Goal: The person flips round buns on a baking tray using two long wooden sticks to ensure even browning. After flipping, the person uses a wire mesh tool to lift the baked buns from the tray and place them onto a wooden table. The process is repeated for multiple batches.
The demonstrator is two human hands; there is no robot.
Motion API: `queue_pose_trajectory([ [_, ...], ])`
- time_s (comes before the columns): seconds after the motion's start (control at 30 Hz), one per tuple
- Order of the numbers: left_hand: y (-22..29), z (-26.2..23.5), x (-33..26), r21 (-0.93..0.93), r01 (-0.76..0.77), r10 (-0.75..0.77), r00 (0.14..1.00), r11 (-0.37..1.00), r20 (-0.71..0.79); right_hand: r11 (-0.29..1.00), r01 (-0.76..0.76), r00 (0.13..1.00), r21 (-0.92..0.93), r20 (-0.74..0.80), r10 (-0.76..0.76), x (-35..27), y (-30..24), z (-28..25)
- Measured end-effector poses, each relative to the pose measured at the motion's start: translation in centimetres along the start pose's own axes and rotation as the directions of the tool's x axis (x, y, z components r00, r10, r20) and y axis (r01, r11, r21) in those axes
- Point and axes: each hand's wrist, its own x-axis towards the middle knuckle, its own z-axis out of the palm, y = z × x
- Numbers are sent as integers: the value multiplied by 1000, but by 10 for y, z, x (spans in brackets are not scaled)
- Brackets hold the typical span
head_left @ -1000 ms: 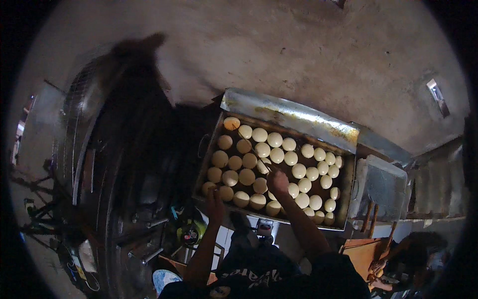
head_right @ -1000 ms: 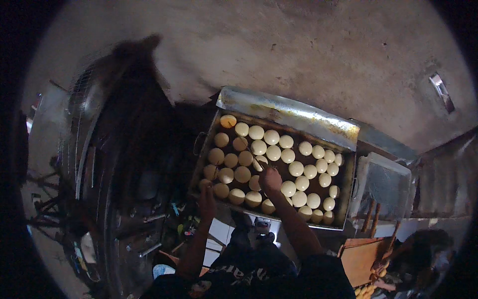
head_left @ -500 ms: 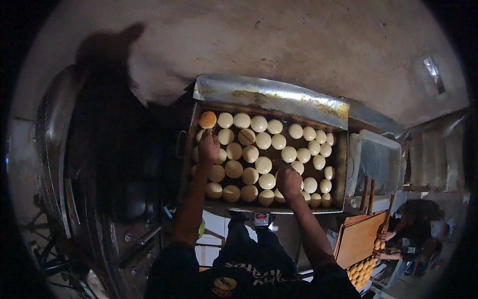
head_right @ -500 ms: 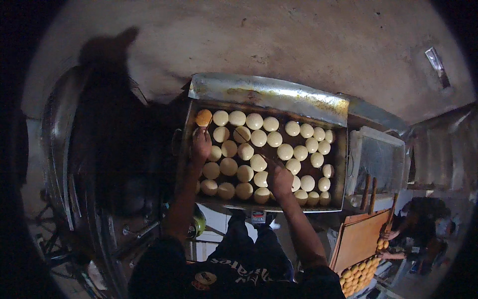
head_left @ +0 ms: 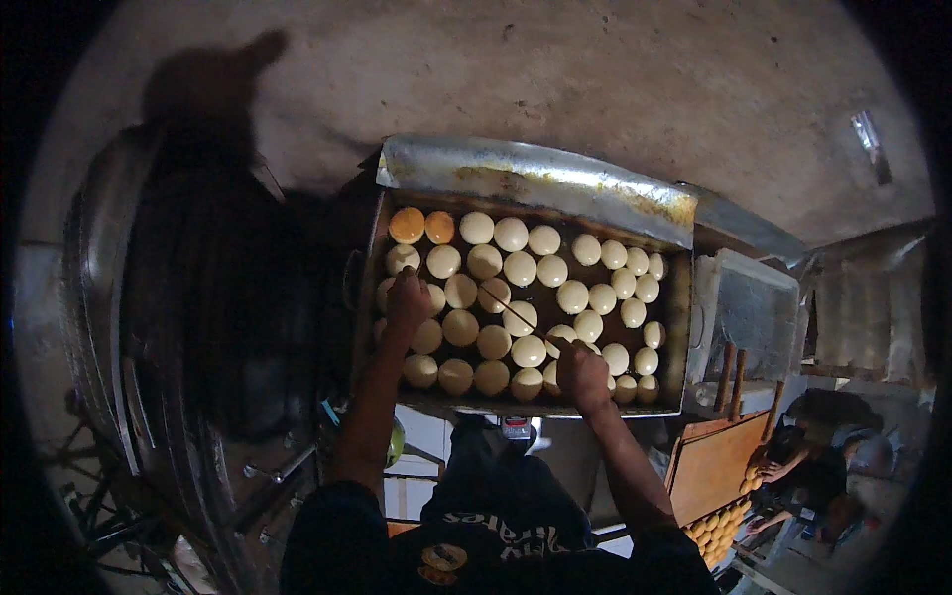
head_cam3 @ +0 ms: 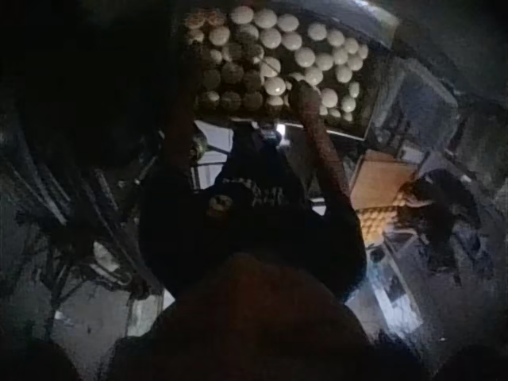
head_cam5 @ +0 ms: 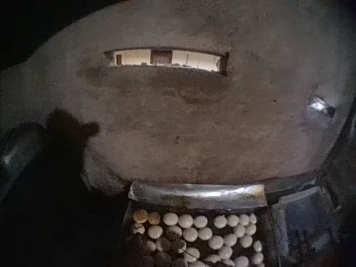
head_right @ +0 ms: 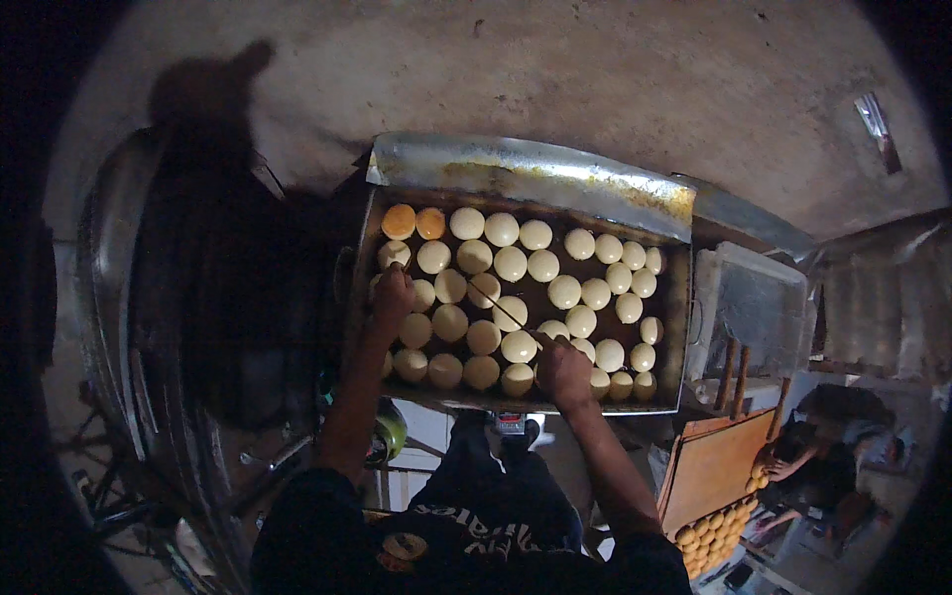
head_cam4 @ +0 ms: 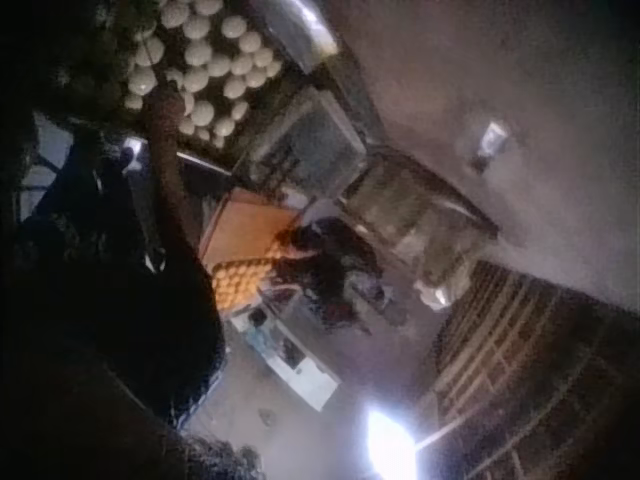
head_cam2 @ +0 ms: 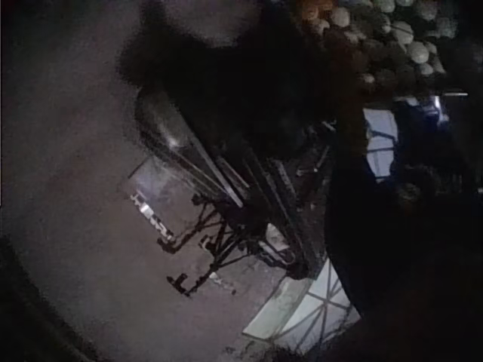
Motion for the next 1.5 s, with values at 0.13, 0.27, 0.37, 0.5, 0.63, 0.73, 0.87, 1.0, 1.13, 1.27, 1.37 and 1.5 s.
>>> queue_pose_trajectory([
  [0.13, 11, -2, 1, -52, 158, -148, 975, 986, 163, 996, 85, 995, -27, -40, -86, 17, 15, 23],
  [0.27, 0, -33, -23, 58, 197, -203, 971, 979, 128, 995, 101, 994, -22, -41, -102, 14, -19, -29],
  [0.37, 25, -80, -59, 161, -12, 18, 999, 987, -33, 986, 165, 986, 16, 0, -165, 14, -23, -13],
  [0.5, 13, -94, -76, -38, 186, -190, 975, 982, -116, 990, 125, 975, -58, 194, -112, 63, -41, 41],
  [0.63, 12, -98, -108, 110, 206, -199, 977, 972, -72, 994, 110, 986, -6, 127, -108, 53, -26, 43],
  [0.73, 50, -106, -120, 127, 297, -307, 949, 946, 66, 989, 131, 991, 65, 31, -133, 4, -1, 8],
  [0.87, 44, -79, -125, 69, 187, -191, 980, 980, 61, 994, 80, 986, 74, 138, -90, -40, 20, -16],
  [1.0, 21, -50, -108, 217, 114, -139, 985, 969, 103, 995, 91, 971, -42, 228, -79, -37, 18, 6],
  [1.13, 18, -52, -78, 176, 180, -224, 936, 968, 273, 984, 55, 956, -169, 292, -3, -21, 30, 45],
  [1.27, 17, -88, -100, 200, 139, -174, 971, 970, 166, 997, 75, 989, 30, 125, -78, -43, -9, -41],
  [1.37, -17, -99, -125, -34, 222, -223, 974, 974, -38, 992, 126, 972, 30, 194, -130, -47, -19, -15],
  [1.5, -27, -123, -145, 84, 270, -262, 961, 959, -93, 985, 164, 951, -46, 273, -146, -10, -33, 44],
])
